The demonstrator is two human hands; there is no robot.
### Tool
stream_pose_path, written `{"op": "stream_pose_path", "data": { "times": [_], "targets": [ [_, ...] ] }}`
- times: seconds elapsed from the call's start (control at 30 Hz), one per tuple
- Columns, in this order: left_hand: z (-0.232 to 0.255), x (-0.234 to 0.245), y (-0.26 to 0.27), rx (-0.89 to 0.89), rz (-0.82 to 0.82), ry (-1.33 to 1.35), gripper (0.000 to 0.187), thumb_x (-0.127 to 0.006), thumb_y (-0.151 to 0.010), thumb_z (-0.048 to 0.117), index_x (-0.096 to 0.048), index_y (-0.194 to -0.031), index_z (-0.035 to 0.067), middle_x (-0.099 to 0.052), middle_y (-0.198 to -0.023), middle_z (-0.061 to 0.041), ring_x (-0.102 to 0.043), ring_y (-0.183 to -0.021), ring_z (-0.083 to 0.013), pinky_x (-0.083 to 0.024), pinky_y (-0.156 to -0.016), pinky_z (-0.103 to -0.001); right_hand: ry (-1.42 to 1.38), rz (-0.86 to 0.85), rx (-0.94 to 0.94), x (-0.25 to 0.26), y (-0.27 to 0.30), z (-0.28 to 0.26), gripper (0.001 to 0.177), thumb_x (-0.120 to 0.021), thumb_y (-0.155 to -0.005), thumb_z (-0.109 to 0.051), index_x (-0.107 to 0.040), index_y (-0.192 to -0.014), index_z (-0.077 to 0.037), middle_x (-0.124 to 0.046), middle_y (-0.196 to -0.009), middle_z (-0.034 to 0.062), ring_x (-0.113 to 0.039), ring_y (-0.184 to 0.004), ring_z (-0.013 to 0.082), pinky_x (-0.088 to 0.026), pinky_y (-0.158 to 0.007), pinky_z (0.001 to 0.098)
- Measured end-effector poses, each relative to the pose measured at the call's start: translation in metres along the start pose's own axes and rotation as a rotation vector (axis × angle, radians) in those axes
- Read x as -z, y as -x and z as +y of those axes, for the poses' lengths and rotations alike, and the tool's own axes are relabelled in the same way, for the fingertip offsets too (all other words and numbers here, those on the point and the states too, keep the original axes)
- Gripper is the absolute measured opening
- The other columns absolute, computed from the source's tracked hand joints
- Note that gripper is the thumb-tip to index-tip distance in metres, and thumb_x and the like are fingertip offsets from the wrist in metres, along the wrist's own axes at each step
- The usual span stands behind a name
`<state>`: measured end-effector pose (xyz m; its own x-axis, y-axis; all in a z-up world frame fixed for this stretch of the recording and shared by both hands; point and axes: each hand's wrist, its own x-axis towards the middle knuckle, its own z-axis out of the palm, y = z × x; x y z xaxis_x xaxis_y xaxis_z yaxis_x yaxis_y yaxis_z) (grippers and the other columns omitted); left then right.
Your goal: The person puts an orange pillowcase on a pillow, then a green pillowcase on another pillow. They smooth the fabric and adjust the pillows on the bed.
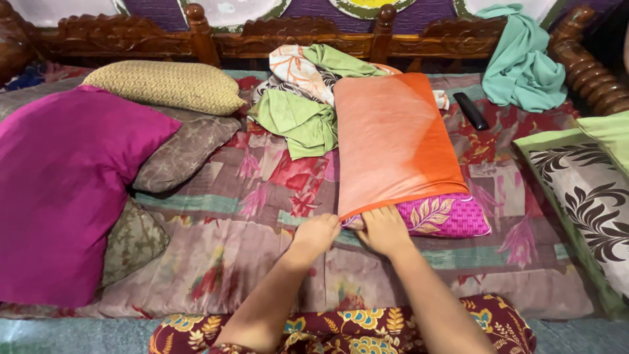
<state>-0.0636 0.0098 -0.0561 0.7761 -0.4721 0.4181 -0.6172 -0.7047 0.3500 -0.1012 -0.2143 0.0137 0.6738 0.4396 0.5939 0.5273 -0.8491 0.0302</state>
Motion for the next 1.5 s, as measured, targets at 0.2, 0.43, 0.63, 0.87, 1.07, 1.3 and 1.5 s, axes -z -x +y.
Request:
{"op": "stream_pose_path", "data": {
  "times": [0.2,0.43,0.63,0.87,1.07,1.3,1.5],
  "targets": [
    [0.034,0.025,0.005,-0.292,-0.017,-0.093,0.017,-0.062,-0.098,0.022,-0.067,-0.091,0.007,-0.067,-0.090,-0.011,-0.067,-0.089,-0.0317,-0.056,-0.072,-0.045,-0.019,0.284,-0.097,0.061,0.031,0.042,0.022,-0.082,-0.087,-0.016,-0.069,-0.104,-0.012,-0.068,-0.113,0.0071,-0.064,-0.108,0.0292,-0.052,-0.097,0.0457],
    [0.130,0.004,-0.044,-0.660,-0.015,-0.252,0.054,-0.054,-0.091,0.022,-0.056,-0.143,0.009,-0.050,-0.154,-0.007,-0.044,-0.145,-0.0240,-0.036,-0.120,-0.044,0.019,0.388,-0.408,0.073,0.041,0.088,0.051,-0.082,-0.083,-0.029,-0.064,-0.124,-0.005,-0.062,-0.130,0.0166,-0.057,-0.122,0.0365,-0.049,-0.100,0.0522],
    [0.172,-0.039,-0.077,-0.538,-0.036,-0.496,0.064,-0.046,-0.097,0.026,-0.039,-0.158,0.011,-0.033,-0.169,-0.005,-0.026,-0.158,-0.0208,-0.026,-0.126,-0.043,0.328,0.340,-0.646,0.051,0.055,0.117,0.035,-0.074,-0.087,-0.025,-0.070,-0.120,-0.013,-0.066,-0.135,0.0095,-0.062,-0.124,0.0339,-0.049,-0.098,0.0528],
    [0.185,-0.051,-0.086,-0.611,0.026,-0.630,0.065,-0.046,-0.098,0.026,-0.037,-0.160,0.010,-0.035,-0.166,-0.009,-0.028,-0.156,-0.0289,-0.030,-0.122,-0.047,0.176,0.122,-0.885,0.046,0.107,0.191,0.024,-0.069,-0.094,-0.024,-0.076,-0.110,-0.009,-0.073,-0.108,0.0175,-0.069,-0.096,0.0411,-0.055,-0.084,0.0507],
    [0.204,-0.074,-0.121,-0.764,-0.146,-0.591,0.058,-0.046,-0.100,0.028,-0.042,-0.155,0.010,-0.038,-0.163,-0.012,-0.034,-0.152,-0.0347,-0.031,-0.124,-0.049,-0.090,0.201,-0.709,0.041,0.139,0.205,0.020,-0.065,-0.095,-0.019,-0.071,-0.108,-0.004,-0.072,-0.106,0.0221,-0.069,-0.099,0.0416,-0.056,-0.088,0.0486],
    [0.170,-0.113,-0.159,-0.371,-0.194,-0.326,0.046,-0.047,-0.101,0.023,-0.056,-0.145,0.013,-0.058,-0.147,-0.010,-0.055,-0.136,-0.0286,-0.042,-0.115,-0.046,-0.061,0.087,-0.759,0.079,0.139,0.160,0.018,-0.067,-0.094,-0.021,-0.067,-0.095,-0.004,-0.071,-0.097,0.0198,-0.068,-0.091,0.0418,-0.054,-0.078,0.0497],
    [0.166,-0.109,-0.169,-0.198,-0.116,-0.180,0.039,-0.052,-0.099,0.023,-0.062,-0.136,0.014,-0.061,-0.142,-0.010,-0.058,-0.133,-0.0297,-0.044,-0.112,-0.046,-0.075,0.163,-0.800,0.087,0.129,0.123,0.017,-0.067,-0.091,-0.022,-0.069,-0.095,-0.006,-0.072,-0.097,0.0172,-0.068,-0.085,0.0420,-0.054,-0.071,0.0508]
  ]
}}
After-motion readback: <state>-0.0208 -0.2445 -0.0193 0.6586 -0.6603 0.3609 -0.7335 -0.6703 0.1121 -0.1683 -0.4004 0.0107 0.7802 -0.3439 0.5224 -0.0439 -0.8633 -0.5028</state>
